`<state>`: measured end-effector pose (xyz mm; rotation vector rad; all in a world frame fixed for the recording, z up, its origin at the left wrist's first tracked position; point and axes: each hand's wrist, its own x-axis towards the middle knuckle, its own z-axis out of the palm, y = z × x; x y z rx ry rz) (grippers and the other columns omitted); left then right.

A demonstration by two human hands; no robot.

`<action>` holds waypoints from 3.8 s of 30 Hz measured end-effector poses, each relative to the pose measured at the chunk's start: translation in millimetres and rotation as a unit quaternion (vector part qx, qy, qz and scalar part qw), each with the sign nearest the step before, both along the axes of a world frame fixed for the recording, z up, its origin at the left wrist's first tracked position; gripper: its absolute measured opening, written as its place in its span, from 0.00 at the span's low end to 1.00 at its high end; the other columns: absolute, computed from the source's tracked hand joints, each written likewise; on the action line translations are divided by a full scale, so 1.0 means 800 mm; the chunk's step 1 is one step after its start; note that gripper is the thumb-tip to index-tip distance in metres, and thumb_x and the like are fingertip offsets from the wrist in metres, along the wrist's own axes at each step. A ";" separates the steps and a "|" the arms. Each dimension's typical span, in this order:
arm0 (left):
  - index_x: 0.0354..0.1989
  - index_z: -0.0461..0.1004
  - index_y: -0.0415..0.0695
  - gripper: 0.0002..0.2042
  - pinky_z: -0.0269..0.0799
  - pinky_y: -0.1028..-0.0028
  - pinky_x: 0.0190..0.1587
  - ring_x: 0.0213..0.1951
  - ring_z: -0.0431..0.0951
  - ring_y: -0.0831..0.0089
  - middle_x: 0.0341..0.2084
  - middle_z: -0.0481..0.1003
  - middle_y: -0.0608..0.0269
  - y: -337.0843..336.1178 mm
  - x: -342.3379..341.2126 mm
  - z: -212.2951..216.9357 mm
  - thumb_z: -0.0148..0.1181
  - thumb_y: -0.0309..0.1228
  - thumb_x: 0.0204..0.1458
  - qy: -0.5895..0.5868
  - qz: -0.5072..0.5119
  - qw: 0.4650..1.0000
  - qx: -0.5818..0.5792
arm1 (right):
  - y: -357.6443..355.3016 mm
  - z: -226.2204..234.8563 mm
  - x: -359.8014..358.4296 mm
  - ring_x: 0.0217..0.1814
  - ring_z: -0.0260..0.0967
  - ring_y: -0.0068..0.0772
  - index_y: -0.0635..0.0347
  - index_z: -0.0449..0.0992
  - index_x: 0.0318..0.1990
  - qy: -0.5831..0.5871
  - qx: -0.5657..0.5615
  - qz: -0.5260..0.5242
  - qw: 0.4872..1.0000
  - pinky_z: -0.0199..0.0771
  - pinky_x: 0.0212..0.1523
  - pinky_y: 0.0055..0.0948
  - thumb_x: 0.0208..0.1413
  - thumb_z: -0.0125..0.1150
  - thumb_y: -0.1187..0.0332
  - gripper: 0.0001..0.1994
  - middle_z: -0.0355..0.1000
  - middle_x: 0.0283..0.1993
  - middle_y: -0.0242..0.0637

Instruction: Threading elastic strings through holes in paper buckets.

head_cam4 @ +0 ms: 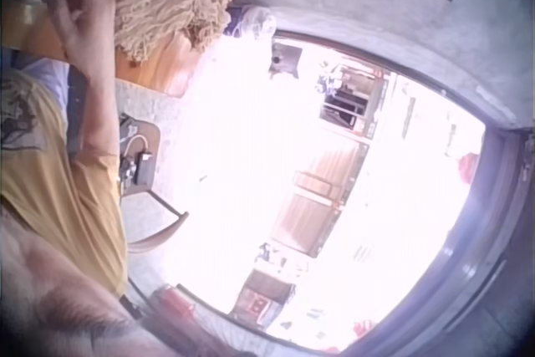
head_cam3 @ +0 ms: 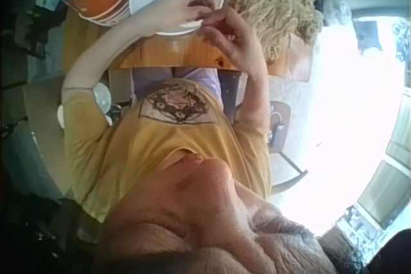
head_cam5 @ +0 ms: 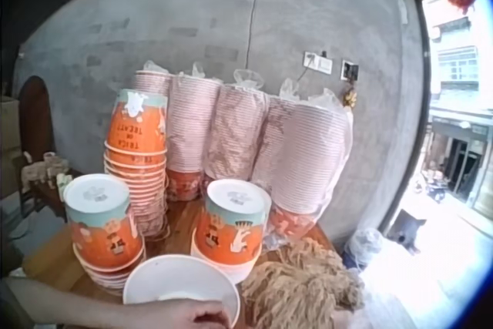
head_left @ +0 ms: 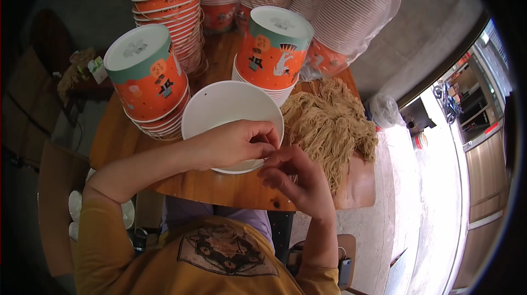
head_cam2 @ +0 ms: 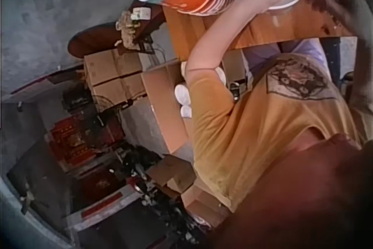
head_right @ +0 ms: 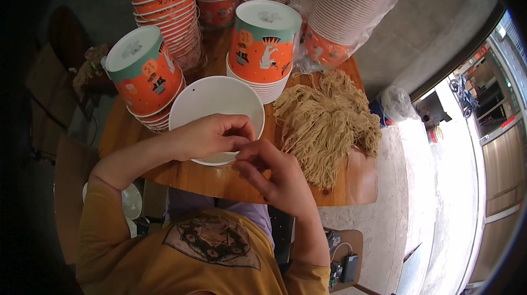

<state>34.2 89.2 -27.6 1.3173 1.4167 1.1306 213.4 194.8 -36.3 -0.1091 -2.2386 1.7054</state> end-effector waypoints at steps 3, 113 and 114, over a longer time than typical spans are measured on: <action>0.42 0.72 0.39 0.06 0.69 0.75 0.44 0.38 0.73 0.79 0.34 0.76 0.64 0.001 0.003 -0.002 0.54 0.27 0.60 -0.012 -0.026 0.999 -0.027 | 0.007 0.025 -0.011 0.28 0.72 0.17 0.61 0.72 0.43 -0.060 -0.158 0.021 0.985 0.72 0.30 0.18 0.62 0.56 0.73 0.05 0.75 0.34 0.30; 0.51 0.63 0.43 0.17 0.64 0.78 0.46 0.41 0.70 0.83 0.36 0.71 0.68 0.006 0.026 0.007 0.57 0.20 0.54 0.006 0.026 0.998 0.049 | -0.028 -0.045 0.001 0.25 0.56 0.10 0.58 0.70 0.36 0.040 -0.288 -0.259 0.921 0.55 0.26 0.10 0.60 0.59 0.73 0.03 0.64 0.27 0.21; 0.51 0.63 0.43 0.17 0.64 0.78 0.46 0.41 0.70 0.83 0.36 0.71 0.68 0.006 0.026 0.007 0.57 0.20 0.54 0.006 0.025 0.999 0.048 | -0.031 -0.046 -0.001 0.25 0.56 0.10 0.58 0.70 0.36 0.067 -0.261 -0.280 0.922 0.55 0.26 0.11 0.59 0.60 0.73 0.04 0.63 0.27 0.21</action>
